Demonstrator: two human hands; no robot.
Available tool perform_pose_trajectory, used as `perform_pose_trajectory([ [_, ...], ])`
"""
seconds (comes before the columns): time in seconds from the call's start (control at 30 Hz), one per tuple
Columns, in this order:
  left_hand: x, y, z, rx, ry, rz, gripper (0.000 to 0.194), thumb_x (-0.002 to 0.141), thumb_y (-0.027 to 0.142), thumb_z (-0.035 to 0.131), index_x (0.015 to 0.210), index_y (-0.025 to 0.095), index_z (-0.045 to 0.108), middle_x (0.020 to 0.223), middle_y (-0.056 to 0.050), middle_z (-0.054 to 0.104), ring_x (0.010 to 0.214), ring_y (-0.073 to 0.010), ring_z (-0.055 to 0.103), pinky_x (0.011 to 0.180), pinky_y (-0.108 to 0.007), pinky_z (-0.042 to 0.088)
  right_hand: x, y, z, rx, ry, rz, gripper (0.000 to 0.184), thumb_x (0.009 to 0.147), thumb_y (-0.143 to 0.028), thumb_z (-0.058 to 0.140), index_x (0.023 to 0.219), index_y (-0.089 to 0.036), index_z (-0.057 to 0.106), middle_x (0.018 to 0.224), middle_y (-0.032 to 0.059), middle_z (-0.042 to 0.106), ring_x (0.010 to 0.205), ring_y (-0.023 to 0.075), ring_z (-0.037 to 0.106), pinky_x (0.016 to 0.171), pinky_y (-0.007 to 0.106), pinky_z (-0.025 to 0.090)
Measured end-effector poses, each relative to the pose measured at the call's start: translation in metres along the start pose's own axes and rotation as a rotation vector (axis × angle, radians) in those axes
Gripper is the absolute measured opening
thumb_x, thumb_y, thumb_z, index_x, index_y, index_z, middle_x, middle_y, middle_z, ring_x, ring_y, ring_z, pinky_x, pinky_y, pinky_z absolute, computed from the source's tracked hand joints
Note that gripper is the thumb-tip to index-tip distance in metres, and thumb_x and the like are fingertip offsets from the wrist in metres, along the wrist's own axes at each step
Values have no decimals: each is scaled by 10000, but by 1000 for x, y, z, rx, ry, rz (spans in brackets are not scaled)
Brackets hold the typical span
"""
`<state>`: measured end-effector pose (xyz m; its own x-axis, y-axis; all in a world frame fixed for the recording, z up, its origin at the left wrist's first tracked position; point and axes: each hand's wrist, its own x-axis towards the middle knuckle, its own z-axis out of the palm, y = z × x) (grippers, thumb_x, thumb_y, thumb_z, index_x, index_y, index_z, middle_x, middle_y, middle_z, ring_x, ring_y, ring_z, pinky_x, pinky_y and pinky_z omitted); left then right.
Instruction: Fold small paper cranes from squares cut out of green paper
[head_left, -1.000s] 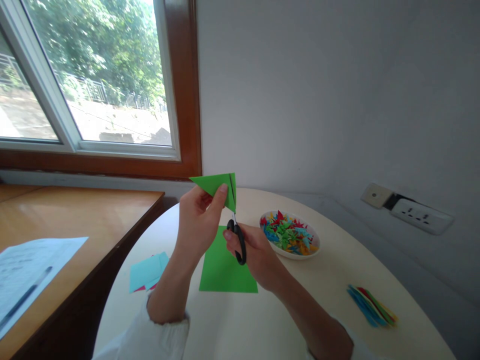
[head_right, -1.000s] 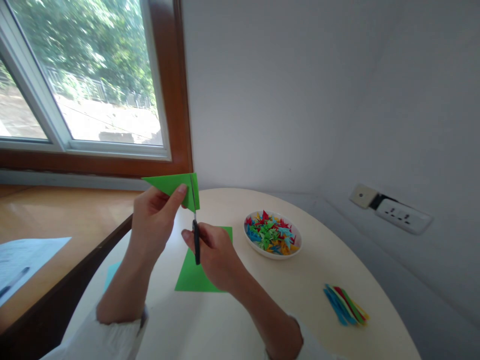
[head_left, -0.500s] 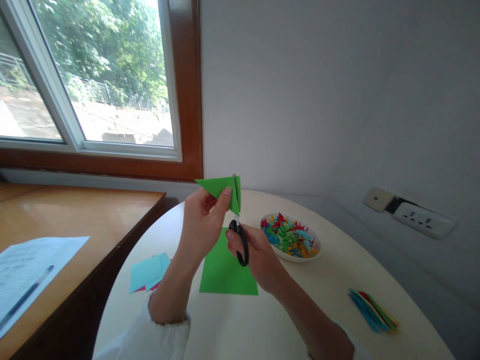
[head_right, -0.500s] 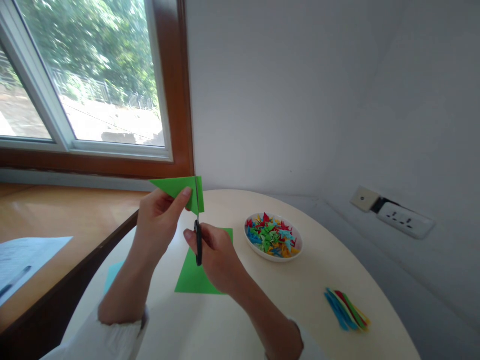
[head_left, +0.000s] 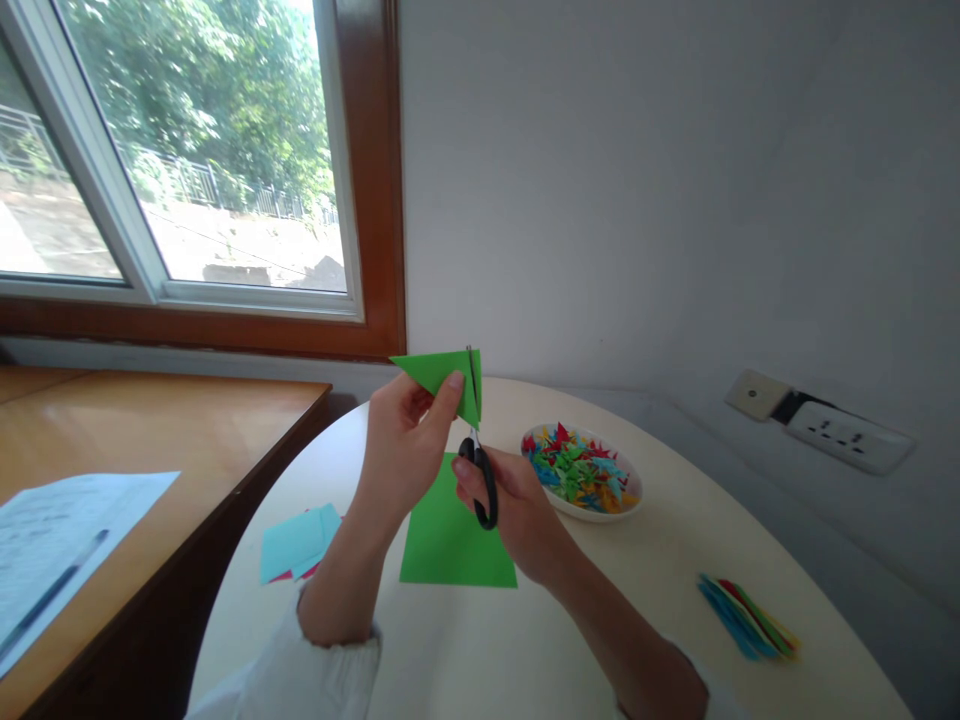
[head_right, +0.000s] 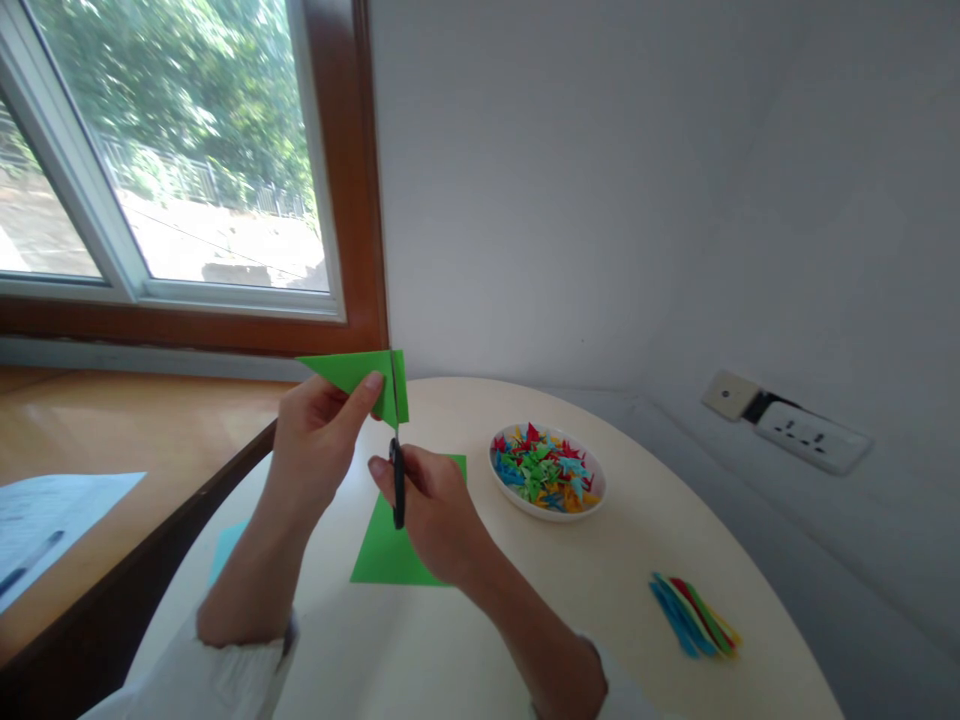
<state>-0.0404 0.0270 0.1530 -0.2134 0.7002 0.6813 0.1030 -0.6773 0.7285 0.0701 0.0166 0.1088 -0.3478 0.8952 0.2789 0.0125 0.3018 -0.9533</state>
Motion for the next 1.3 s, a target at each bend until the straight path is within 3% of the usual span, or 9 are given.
perform_pose_trajectory([
  [1.03, 0, -1, 0, -40, -3, -26, 144, 741, 223, 605, 616, 155, 578, 570, 15, 586, 538, -95, 524, 498, -191, 408, 0, 1, 3, 18, 41, 6, 450, 727, -571, 552, 549, -201, 367, 503, -73, 287, 463, 65, 255, 434, 243, 189],
  [1.3, 0, -2, 0, -101, 7, -71, 194, 706, 270, 672, 578, 160, 576, 522, 26, 557, 509, -97, 507, 485, -204, 397, 1, 0, 3, 21, 46, 4, 430, 732, -534, 565, 548, -200, 367, 498, -74, 294, 464, 65, 254, 436, 243, 193],
])
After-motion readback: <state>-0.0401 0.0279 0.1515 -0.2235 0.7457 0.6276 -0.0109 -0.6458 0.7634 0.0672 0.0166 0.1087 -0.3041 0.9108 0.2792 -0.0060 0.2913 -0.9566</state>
